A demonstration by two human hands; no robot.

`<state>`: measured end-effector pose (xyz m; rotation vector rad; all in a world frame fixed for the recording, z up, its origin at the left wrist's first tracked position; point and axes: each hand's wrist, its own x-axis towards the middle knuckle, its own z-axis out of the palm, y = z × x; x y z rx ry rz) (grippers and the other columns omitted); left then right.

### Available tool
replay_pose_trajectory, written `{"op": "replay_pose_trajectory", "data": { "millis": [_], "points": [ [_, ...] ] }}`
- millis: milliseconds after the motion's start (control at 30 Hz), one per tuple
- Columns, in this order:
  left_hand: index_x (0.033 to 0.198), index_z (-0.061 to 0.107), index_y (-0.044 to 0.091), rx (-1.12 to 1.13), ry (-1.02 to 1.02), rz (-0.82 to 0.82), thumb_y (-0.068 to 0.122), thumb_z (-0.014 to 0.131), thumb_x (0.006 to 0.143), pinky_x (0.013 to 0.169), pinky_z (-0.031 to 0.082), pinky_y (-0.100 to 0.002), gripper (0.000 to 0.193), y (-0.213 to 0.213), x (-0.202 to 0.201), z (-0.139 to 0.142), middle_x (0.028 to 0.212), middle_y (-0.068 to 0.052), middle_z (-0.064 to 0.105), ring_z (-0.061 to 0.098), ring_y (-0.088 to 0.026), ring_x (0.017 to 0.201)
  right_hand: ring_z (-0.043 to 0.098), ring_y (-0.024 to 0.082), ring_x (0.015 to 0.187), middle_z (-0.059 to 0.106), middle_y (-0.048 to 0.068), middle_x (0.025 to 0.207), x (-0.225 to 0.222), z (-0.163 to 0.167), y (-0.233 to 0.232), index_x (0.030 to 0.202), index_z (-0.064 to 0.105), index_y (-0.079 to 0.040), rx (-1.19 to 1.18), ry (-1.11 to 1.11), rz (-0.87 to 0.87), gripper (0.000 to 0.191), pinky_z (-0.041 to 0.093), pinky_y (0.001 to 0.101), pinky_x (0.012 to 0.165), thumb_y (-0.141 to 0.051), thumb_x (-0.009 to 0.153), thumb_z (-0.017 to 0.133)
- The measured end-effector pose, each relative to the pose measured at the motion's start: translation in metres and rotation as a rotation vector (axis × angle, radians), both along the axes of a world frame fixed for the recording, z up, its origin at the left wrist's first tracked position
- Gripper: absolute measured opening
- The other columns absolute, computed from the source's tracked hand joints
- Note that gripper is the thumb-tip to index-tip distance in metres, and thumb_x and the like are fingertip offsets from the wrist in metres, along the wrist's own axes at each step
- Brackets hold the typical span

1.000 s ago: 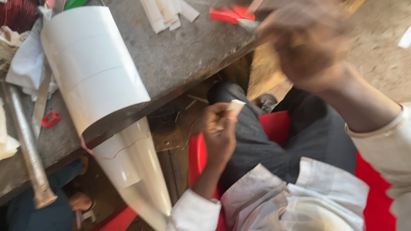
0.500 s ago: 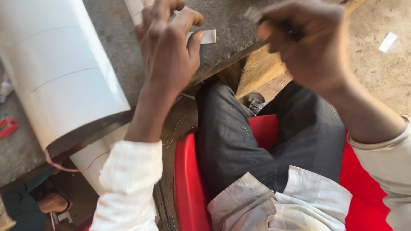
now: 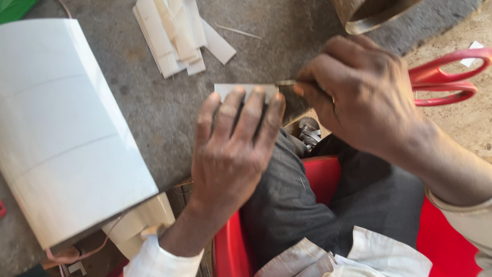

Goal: The person sits at a stone workbench, cuts small strips from a sheet of white paper with scissors, folds and rolls the strips by hand, and inserts the rolled pieces into a brass cylinder mold on the bench, at one point using a metal rod to press the material inside the mold.

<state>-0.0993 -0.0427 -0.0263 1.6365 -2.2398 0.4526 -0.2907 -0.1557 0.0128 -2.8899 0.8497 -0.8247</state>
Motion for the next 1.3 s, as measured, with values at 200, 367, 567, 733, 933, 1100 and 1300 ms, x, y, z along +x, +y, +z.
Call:
{"op": "replay_pose_trajectory", "data": {
  "millis": [200,367,567,733,933,1100,1300],
  "points": [
    [0.138,0.069,0.012,-0.015,0.022,-0.016,0.021,0.066,0.101,0.11,0.044,-0.048,0.038,0.003,0.0,-0.003,0.134,-0.012,0.068,0.064,-0.03,0.126,0.061,0.027,0.073,0.062,0.008,0.08,0.007,0.0,0.002,0.081,0.066,-0.004,0.113,0.002,0.02,0.022,0.05,0.0397,0.059,-0.016,0.085,0.084],
    [0.138,0.07,0.016,-0.042,-0.004,0.021,0.026,0.065,0.109,0.101,0.045,-0.042,0.032,0.002,-0.002,-0.003,0.131,-0.008,0.071,0.068,-0.024,0.121,0.058,0.024,0.07,0.062,0.006,0.077,0.01,-0.002,0.004,0.079,0.067,-0.006,0.101,0.022,-0.017,0.021,0.049,0.0377,0.056,-0.016,0.081,0.085],
    [0.137,0.07,0.017,-0.034,-0.005,0.033,0.028,0.066,0.107,0.099,0.044,-0.041,0.032,0.005,-0.003,-0.007,0.129,-0.006,0.072,0.068,-0.023,0.12,0.055,0.024,0.068,0.058,0.006,0.075,0.012,-0.005,0.008,0.077,0.066,-0.007,0.102,0.014,-0.083,0.021,0.048,0.0378,0.055,-0.015,0.082,0.085],
    [0.135,0.071,0.018,-0.007,0.038,0.033,0.025,0.067,0.1,0.103,0.043,-0.046,0.036,0.005,-0.002,-0.006,0.131,-0.008,0.071,0.065,-0.025,0.124,0.059,0.026,0.072,0.057,0.007,0.078,0.011,-0.004,0.003,0.079,0.064,-0.007,0.128,0.012,-0.107,0.024,0.049,0.0404,0.058,-0.019,0.087,0.083],
    [0.137,0.072,0.014,-0.014,0.014,0.082,0.023,0.069,0.101,0.11,0.041,-0.043,0.038,0.003,-0.005,-0.008,0.141,-0.008,0.069,0.062,-0.023,0.132,0.06,0.025,0.073,0.059,0.006,0.082,0.01,-0.013,0.003,0.079,0.062,-0.007,0.103,0.014,-0.121,0.03,0.049,0.0409,0.055,-0.026,0.091,0.082],
    [0.132,0.075,0.014,0.002,0.083,0.097,0.025,0.072,0.102,0.099,0.039,-0.04,0.032,0.007,-0.005,-0.012,0.14,-0.004,0.069,0.062,-0.02,0.129,0.057,0.025,0.069,0.056,0.005,0.076,0.005,-0.019,0.006,0.074,0.059,-0.009,0.081,0.018,-0.02,0.033,0.047,0.0398,0.052,-0.024,0.092,0.083],
    [0.13,0.076,0.014,0.009,0.088,0.106,0.025,0.073,0.101,0.096,0.037,-0.04,0.032,0.006,-0.006,-0.008,0.138,-0.003,0.069,0.063,-0.019,0.127,0.058,0.023,0.067,0.058,0.005,0.078,0.006,-0.014,0.006,0.075,0.059,-0.008,0.067,-0.082,0.067,0.029,0.046,0.0361,0.047,-0.022,0.087,0.081]
  ]
}}
